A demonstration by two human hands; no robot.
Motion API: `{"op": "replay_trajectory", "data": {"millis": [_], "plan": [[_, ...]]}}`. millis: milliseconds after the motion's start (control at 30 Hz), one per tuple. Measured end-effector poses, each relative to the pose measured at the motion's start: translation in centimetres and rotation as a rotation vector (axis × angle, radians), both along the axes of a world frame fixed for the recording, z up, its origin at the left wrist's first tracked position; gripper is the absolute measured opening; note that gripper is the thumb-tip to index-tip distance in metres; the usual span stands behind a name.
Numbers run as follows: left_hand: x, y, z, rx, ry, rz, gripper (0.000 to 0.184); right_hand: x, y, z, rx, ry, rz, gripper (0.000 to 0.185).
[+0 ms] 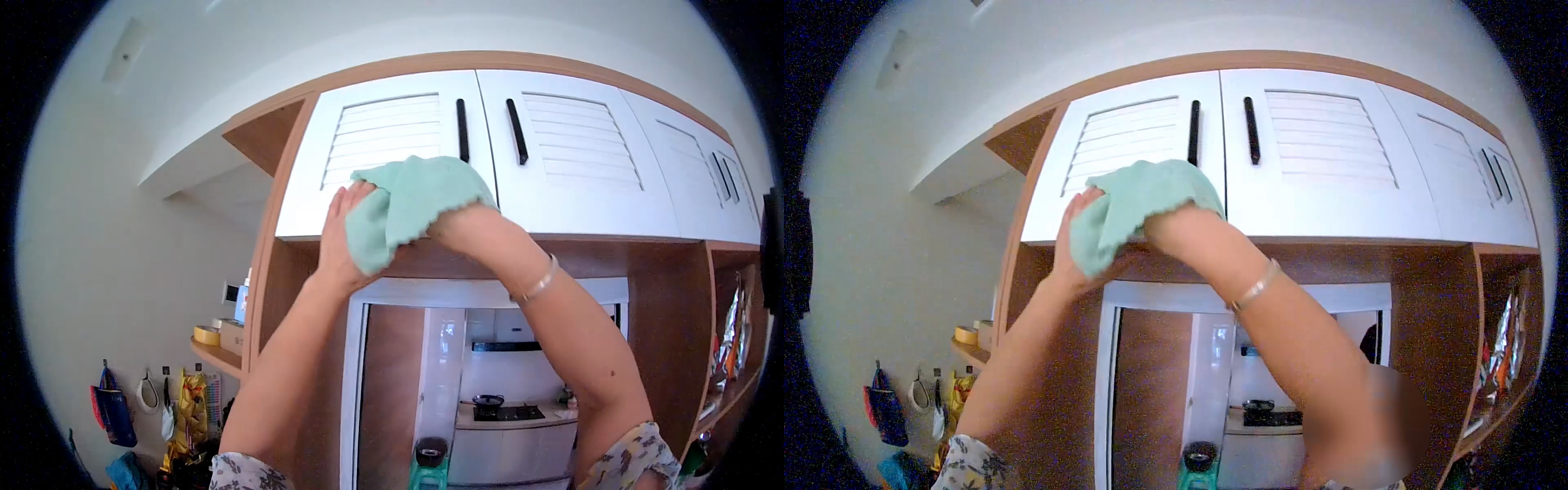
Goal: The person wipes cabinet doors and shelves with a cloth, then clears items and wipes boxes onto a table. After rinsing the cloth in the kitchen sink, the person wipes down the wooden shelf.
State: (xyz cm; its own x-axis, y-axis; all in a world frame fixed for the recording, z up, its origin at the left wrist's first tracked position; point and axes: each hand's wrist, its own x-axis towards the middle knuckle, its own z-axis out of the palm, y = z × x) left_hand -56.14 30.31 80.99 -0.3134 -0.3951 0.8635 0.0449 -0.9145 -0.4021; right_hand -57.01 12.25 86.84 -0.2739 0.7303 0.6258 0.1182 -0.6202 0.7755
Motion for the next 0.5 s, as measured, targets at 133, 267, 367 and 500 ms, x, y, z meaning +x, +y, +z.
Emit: {"op": "replay_trajectory", "data": {"millis": [133,267,367,500], "plan": [[-1.2,0.2,0.1,0.061,-0.002,-0.029,0.076,-3.4,-4.0,-5.0,0.085,0.044,0.275,0.029],[-1.7,0.0,0.2,0.075,0.06,-0.098,0.084,-0.1,-12.4,-4.8,0.147,-0.101,0.425,0.036],[-1.2,0.1,0.3,0.052,0.031,-0.091,0.086,-0.3,-19.4,-3.7,0.597,-0.209,0.094,0.034],[-0.8,0.0,0.4,0.026,-0.009,-0.057,0.086,0.5,-23.5,1.4,0.688,-0.392,0.096,0.023]]}}
